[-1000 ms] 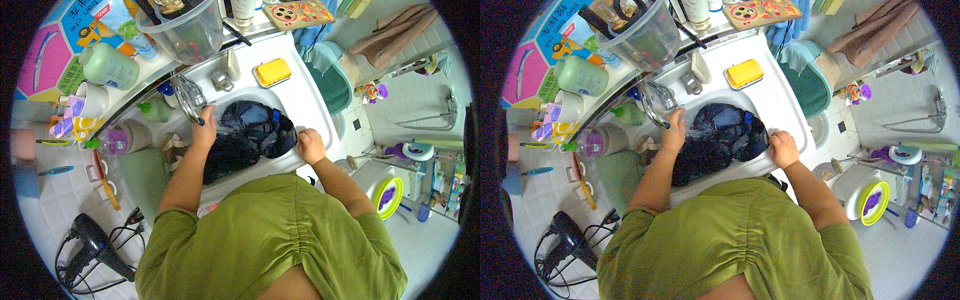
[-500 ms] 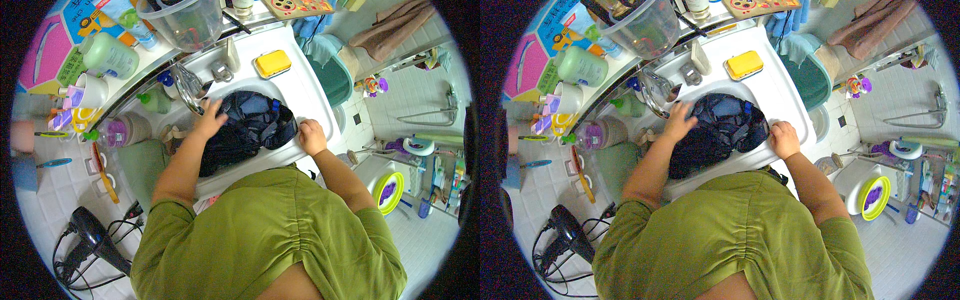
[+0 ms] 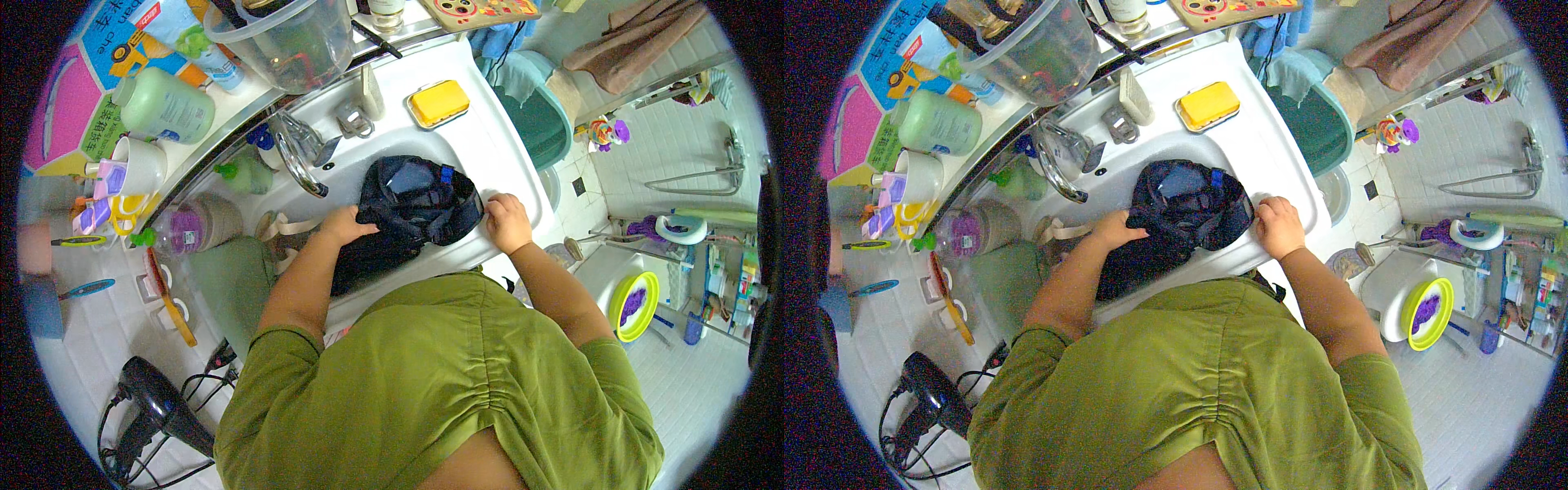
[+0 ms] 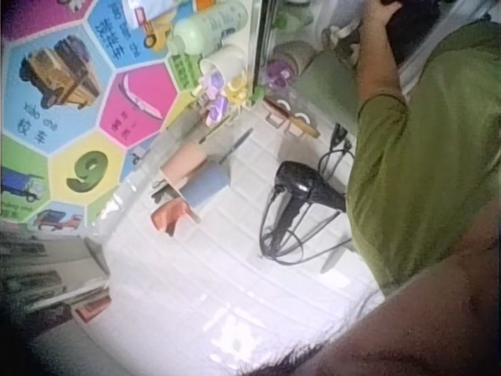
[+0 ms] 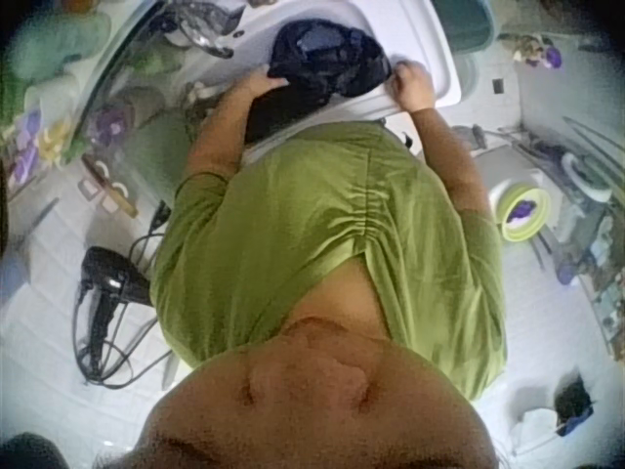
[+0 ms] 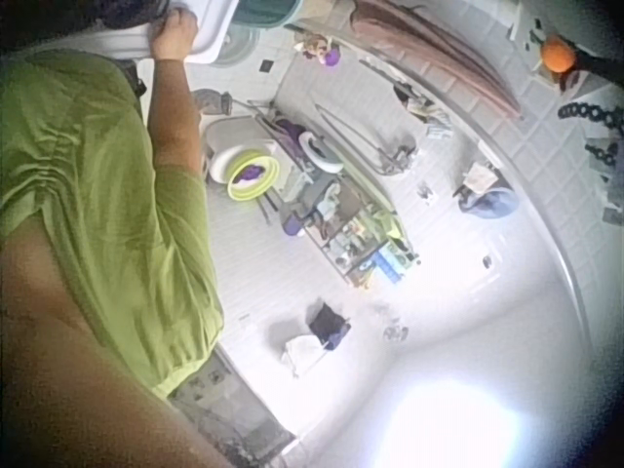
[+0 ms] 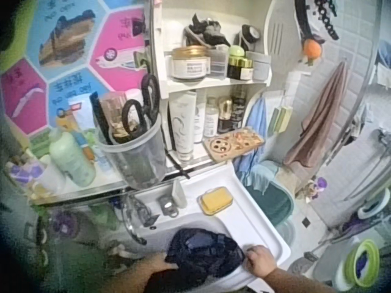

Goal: The person scrubs a dark blue backpack in a bathroom sink using a brush and running water. They rinse the bag, wring it out, and place it in the sink.

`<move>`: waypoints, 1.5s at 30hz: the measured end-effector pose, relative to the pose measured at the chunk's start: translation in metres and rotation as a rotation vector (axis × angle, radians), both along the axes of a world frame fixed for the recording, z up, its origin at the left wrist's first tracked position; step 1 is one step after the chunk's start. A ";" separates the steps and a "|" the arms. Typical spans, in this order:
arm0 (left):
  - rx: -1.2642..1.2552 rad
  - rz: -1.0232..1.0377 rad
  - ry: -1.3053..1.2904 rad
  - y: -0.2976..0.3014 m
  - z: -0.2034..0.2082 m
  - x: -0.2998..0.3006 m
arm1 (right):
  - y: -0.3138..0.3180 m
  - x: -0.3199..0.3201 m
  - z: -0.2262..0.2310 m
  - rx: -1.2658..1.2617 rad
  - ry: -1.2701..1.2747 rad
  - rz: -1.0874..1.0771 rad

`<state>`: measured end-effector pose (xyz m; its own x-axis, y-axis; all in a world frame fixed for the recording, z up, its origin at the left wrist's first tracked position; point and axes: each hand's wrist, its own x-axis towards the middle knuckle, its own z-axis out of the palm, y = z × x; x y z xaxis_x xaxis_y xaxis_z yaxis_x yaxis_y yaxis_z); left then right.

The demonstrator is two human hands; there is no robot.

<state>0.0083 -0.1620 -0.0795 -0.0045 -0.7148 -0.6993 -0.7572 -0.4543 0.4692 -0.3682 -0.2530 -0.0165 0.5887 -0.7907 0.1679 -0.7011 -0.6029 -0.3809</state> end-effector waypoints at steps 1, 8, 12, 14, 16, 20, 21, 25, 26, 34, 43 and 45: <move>-0.028 -0.034 -0.046 0.000 0.002 -0.003 | 0.000 0.000 0.000 0.005 0.007 -0.002; -0.164 -0.133 -0.281 0.014 0.014 -0.026 | 0.001 -0.002 -0.001 0.007 0.020 -0.011; -0.032 -0.125 -0.262 0.008 0.019 -0.026 | 0.000 0.000 0.002 -0.011 -0.002 -0.006; -0.152 -0.049 -0.271 0.014 0.025 -0.025 | 0.000 -0.001 0.002 -0.016 -0.010 -0.003; -0.272 0.065 -0.230 0.021 0.028 -0.021 | 0.001 -0.002 0.000 -0.023 -0.018 0.003; -0.286 0.395 0.018 0.053 0.030 -0.003 | 0.000 -0.001 0.003 -0.031 -0.041 0.013; -0.213 0.454 0.117 0.065 0.037 0.001 | 0.000 -0.001 0.004 -0.034 -0.044 0.014; -0.091 0.423 0.149 0.105 0.084 -0.016 | -0.001 0.000 0.004 -0.025 -0.072 0.019; -0.128 0.517 0.179 0.112 0.082 -0.020 | 0.000 0.000 0.002 -0.034 -0.090 0.018; -0.597 0.290 -0.016 0.133 0.098 -0.072 | -0.001 0.002 0.016 -0.016 -0.225 0.122; -0.852 0.011 -0.192 0.072 0.195 -0.109 | 0.022 0.126 0.121 0.174 -0.230 0.806; -0.895 0.000 -0.227 0.065 0.212 -0.108 | 0.012 0.143 0.123 0.212 -0.257 0.807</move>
<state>-0.1000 -0.0973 0.1324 0.0648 -0.9894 0.1300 -0.8743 0.0066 0.4854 -0.2252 -0.2406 0.1064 0.9465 -0.1780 0.2692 0.0326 -0.7770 -0.6287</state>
